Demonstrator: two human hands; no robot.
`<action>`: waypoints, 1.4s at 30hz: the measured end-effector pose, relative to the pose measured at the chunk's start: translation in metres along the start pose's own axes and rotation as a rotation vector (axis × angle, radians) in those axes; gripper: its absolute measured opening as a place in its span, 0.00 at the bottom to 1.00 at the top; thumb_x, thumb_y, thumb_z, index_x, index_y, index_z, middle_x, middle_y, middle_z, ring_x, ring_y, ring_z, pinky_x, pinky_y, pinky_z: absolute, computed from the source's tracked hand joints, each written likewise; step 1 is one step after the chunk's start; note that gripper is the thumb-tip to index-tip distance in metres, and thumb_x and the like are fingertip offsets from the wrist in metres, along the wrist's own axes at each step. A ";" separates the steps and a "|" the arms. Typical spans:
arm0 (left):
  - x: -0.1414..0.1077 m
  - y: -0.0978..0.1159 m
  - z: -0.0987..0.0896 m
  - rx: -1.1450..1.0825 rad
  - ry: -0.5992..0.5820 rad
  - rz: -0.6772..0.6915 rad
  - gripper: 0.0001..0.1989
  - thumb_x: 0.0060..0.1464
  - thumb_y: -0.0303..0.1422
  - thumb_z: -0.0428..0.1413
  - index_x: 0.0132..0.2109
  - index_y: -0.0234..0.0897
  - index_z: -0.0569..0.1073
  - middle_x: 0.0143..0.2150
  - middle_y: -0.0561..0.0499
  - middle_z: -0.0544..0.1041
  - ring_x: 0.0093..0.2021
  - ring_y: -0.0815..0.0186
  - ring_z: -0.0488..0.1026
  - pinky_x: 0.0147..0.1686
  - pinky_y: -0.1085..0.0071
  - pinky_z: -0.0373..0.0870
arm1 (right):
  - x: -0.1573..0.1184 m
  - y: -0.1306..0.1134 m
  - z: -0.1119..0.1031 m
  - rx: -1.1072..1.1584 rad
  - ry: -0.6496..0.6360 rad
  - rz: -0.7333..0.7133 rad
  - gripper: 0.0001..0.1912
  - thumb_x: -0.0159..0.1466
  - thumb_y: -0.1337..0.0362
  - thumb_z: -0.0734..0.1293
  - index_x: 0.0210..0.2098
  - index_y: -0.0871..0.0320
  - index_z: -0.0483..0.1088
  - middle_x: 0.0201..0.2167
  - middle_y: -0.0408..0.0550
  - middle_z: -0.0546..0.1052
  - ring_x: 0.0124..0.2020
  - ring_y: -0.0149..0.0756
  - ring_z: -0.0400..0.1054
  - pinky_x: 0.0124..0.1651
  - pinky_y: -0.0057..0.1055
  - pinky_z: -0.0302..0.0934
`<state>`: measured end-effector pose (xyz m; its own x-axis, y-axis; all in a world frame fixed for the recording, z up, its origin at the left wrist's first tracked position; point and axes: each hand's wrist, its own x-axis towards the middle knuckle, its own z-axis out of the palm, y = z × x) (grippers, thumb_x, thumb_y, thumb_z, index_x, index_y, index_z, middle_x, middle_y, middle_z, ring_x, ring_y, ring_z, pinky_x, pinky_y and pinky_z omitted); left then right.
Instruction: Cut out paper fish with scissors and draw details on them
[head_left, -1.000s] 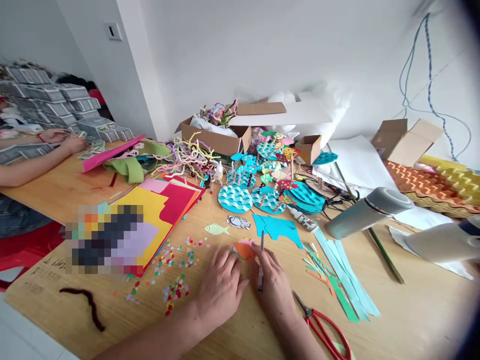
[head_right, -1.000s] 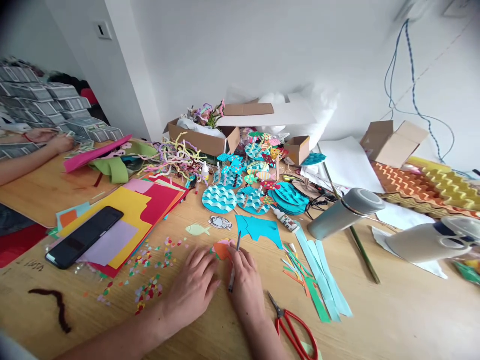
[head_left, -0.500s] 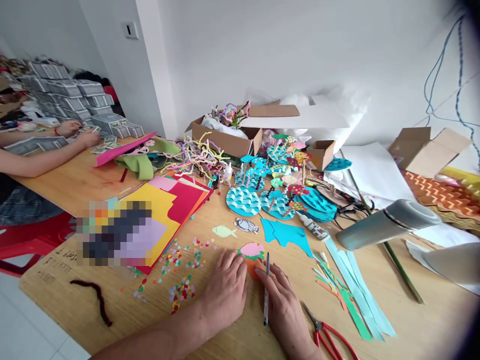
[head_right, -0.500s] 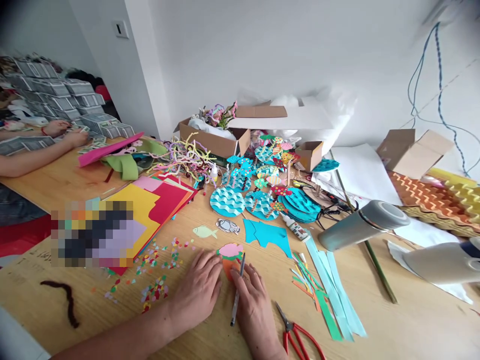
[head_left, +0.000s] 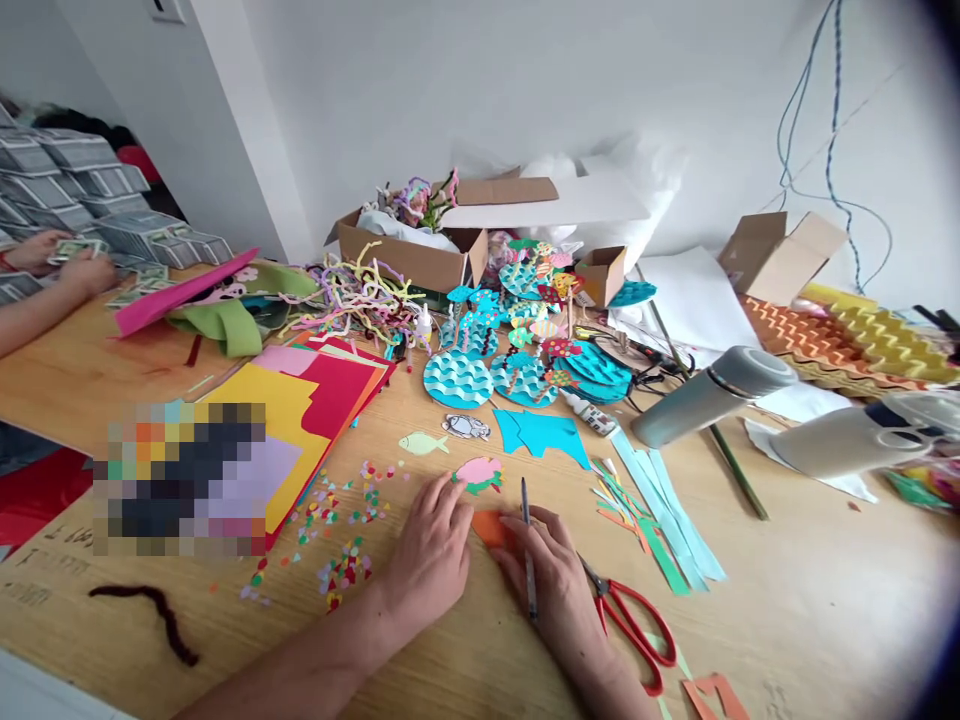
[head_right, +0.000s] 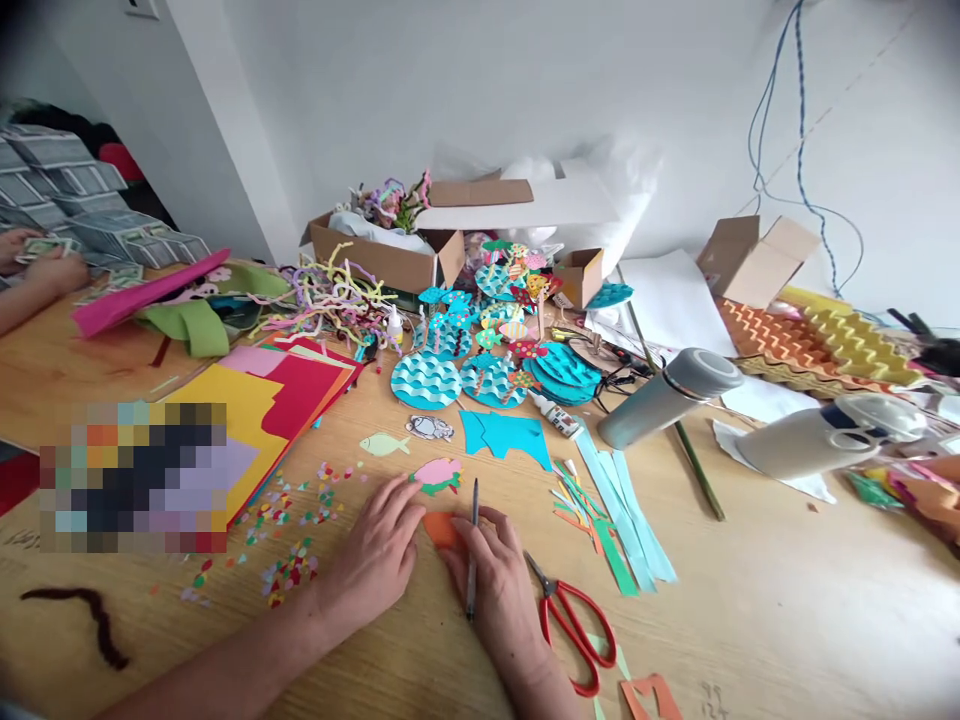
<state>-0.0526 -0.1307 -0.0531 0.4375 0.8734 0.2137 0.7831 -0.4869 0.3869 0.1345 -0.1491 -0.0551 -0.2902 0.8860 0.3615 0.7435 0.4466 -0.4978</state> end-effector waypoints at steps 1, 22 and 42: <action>0.000 0.001 -0.001 0.000 -0.005 0.016 0.18 0.51 0.22 0.48 0.49 0.35 0.69 0.61 0.42 0.63 0.66 0.54 0.50 0.62 0.52 0.54 | 0.001 0.000 0.000 0.008 -0.009 0.000 0.14 0.65 0.66 0.64 0.50 0.53 0.68 0.40 0.50 0.78 0.48 0.47 0.68 0.46 0.44 0.69; -0.003 0.017 -0.006 0.104 -0.094 0.014 0.20 0.54 0.25 0.48 0.54 0.32 0.68 0.55 0.42 0.68 0.56 0.54 0.60 0.57 0.58 0.58 | 0.034 0.001 0.001 0.925 0.199 0.497 0.22 0.68 0.49 0.56 0.40 0.61 0.71 0.28 0.50 0.78 0.31 0.39 0.73 0.36 0.35 0.67; -0.002 0.024 -0.009 0.160 -0.163 -0.012 0.15 0.57 0.25 0.47 0.50 0.36 0.70 0.47 0.43 0.68 0.52 0.55 0.62 0.52 0.57 0.63 | 0.038 0.002 0.028 0.783 0.191 0.604 0.15 0.60 0.52 0.67 0.27 0.55 0.63 0.16 0.39 0.69 0.14 0.30 0.62 0.18 0.25 0.55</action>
<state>-0.0388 -0.1444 -0.0366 0.4838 0.8734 0.0568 0.8428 -0.4824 0.2389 0.1085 -0.1112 -0.0649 0.1565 0.9870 -0.0362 0.1095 -0.0538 -0.9925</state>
